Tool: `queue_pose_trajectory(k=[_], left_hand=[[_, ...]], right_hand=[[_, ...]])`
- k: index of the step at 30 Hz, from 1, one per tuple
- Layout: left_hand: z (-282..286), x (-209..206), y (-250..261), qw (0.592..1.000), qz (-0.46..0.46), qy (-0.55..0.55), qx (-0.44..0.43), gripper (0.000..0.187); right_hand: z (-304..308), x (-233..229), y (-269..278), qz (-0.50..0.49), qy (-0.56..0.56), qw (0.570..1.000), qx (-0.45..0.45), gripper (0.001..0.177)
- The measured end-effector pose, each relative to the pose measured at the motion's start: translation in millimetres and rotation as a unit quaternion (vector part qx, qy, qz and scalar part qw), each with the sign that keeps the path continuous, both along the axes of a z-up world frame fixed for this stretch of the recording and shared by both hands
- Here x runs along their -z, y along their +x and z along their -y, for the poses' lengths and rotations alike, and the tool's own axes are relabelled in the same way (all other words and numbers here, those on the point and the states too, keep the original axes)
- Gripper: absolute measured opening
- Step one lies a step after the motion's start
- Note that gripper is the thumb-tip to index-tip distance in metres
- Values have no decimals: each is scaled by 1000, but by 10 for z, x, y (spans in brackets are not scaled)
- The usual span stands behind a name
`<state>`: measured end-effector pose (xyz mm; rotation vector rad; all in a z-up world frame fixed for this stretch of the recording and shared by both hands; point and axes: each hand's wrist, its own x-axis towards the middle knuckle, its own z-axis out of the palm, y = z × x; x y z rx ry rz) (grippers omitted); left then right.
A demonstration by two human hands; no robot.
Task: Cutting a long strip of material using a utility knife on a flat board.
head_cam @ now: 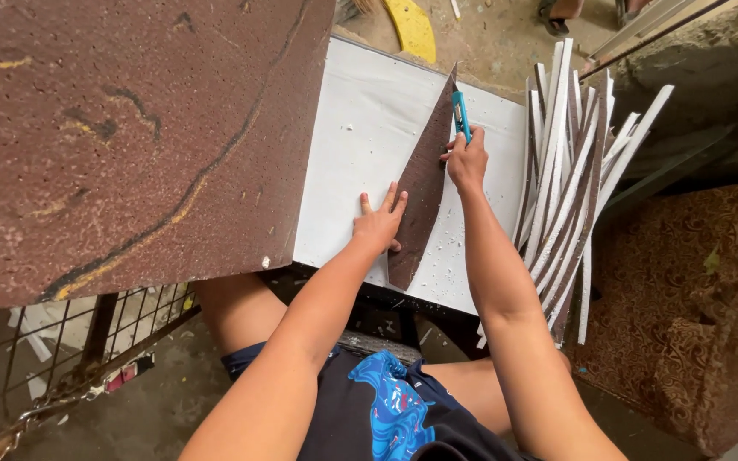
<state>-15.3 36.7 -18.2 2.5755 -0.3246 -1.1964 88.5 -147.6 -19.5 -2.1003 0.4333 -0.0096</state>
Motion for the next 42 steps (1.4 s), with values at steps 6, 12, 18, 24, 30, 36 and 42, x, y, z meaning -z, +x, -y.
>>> queue_pose_trajectory(k=[6, 12, 18, 24, 30, 36, 42], left_hand=[[-9, -10, -15, 1000, 7, -5, -7, 119], [10, -93, -3, 1000, 2, -3, -7, 120], [41, 10, 18, 1000, 2, 3, -3, 122], [105, 16, 40, 1000, -7, 21, -6, 123], [146, 68, 45, 999, -7, 32, -11, 125], [185, 26, 48, 999, -11, 38, -17, 128], [233, 204, 57, 999, -14, 34, -34, 134]], right_hand=[[-257, -439, -121, 45, -180, 982, -45, 43], [-271, -367, 119, -18, -272, 958, -84, 51], [-315, -433, 135, -44, -318, 940, -112, 59], [-272, -394, 97, -74, -323, 936, -120, 62], [-289, -448, 13, -88, -320, 935, -129, 60], [-342, -539, -103, -102, -315, 935, -126, 56], [-369, -656, -248, -111, -311, 935, -126, 53]])
